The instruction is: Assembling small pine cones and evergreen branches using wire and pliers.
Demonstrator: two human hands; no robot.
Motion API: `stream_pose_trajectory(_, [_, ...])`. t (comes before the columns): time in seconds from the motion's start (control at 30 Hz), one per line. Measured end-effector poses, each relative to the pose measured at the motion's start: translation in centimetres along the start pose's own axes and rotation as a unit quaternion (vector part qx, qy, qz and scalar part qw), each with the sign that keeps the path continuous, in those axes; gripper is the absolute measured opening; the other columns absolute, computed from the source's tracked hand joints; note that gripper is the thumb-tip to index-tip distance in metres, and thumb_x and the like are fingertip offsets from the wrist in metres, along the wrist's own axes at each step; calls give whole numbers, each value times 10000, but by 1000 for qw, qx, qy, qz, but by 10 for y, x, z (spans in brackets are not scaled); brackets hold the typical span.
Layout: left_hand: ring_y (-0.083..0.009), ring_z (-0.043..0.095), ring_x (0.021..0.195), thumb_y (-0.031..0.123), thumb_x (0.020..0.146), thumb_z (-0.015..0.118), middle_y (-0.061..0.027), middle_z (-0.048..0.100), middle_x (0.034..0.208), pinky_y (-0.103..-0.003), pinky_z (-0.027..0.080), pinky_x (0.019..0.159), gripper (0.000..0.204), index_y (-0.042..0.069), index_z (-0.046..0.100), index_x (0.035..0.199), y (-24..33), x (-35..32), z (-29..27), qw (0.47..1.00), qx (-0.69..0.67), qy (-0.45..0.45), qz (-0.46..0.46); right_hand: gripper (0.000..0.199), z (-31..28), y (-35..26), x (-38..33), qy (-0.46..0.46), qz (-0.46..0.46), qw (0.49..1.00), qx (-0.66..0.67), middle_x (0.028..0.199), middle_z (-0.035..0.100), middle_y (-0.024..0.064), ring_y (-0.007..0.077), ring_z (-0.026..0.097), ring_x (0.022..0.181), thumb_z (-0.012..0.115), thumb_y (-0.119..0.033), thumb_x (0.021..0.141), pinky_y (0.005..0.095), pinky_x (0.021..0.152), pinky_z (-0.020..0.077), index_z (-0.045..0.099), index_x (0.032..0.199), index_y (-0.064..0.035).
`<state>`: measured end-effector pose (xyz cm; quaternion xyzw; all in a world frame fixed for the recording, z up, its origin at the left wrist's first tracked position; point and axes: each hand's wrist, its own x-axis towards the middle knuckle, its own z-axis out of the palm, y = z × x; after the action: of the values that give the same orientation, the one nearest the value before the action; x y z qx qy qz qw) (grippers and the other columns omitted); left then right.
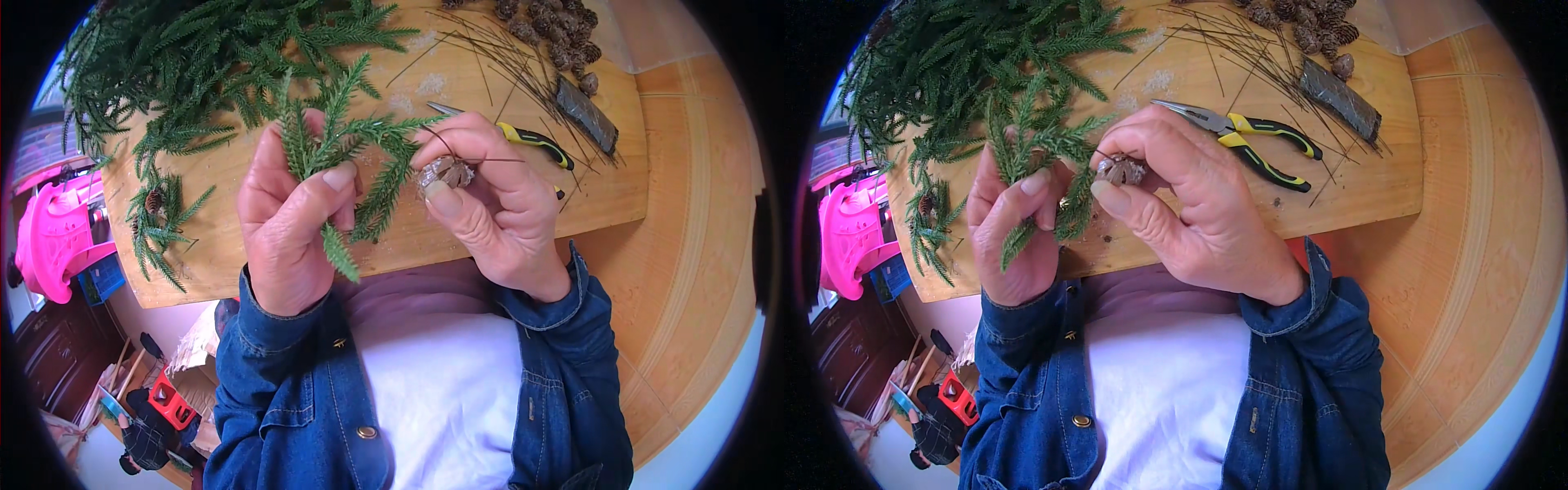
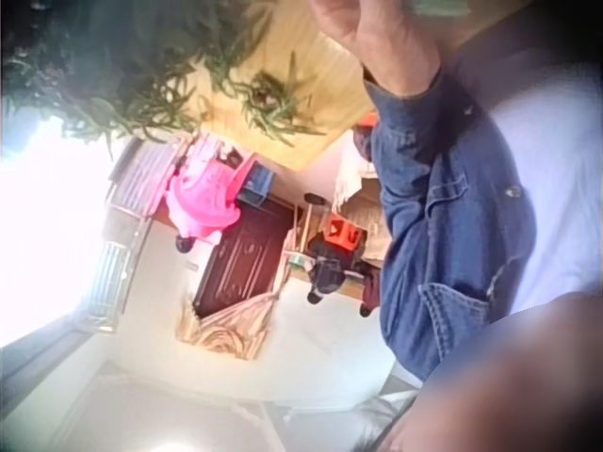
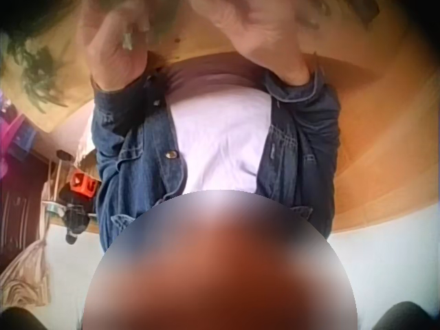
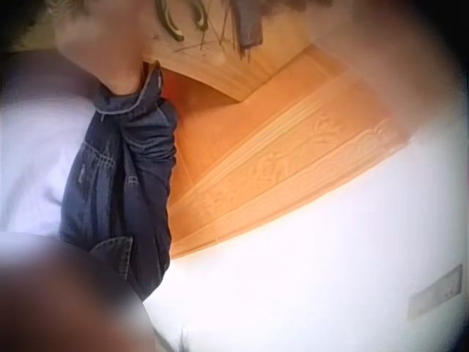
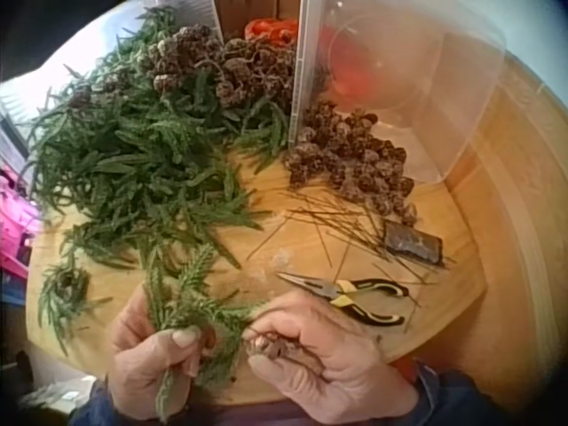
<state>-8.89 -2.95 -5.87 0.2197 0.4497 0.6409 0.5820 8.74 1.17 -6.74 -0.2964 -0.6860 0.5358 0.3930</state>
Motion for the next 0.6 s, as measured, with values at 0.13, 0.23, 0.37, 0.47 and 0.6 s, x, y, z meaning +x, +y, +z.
stream_pose_trajectory(0.13, [-101, 506, 607, -13, 811, 578, -70, 620, 911, -225, 406, 569, 334, 15, 539, 1142, -8, 1, -1, 999, -13, -50, -9, 227, -6, 8, -7, 10, -9, 1000, -10, 1076, 525, 128, 173, 496, 948, 608, -76, 883, 257, 823, 399, 553, 1061, 53])
stream_pose_trajectory(0.23, [-106, 520, 613, 16, 841, 563, -72, 629, 868, -227, 407, 560, 237, 2, 575, 1077, -9, 1, 0, 993, -57, -77, -64, 231, -6, 13, -10, 50, -20, 998, 23, 1051, 525, 110, 148, 487, 892, 609, -53, 877, 238, 777, 401, 547, 1075, 48])
stream_pose_trajectory(0.37, [-102, 527, 623, 89, 891, 554, -64, 623, 794, -228, 406, 566, 140, -6, 605, 981, -7, -4, 7, 990, 123, -67, -35, 239, -12, 15, -14, 27, -42, 998, -37, 1011, 528, 95, 130, 475, 838, 612, -39, 872, 223, 732, 397, 539, 1084, 43])
stream_pose_trajectory(0.47, [-94, 521, 626, 138, 919, 543, -52, 617, 767, -227, 404, 572, 156, -4, 609, 926, -6, 2, 10, 979, 179, -78, -64, 237, -19, 16, -19, 15, -49, 997, -58, 990, 528, 90, 129, 475, 828, 613, -34, 868, 221, 724, 396, 538, 1080, 42])
stream_pose_trajectory(0.6, [-83, 509, 623, 173, 941, 533, -42, 607, 751, -225, 401, 577, 196, 0, 603, 883, -16, 2, 19, 981, 176, -69, -33, 235, -24, 24, -24, 18, -69, 995, -63, 975, 530, 92, 130, 474, 811, 614, -31, 864, 221, 722, 398, 538, 1075, 41])
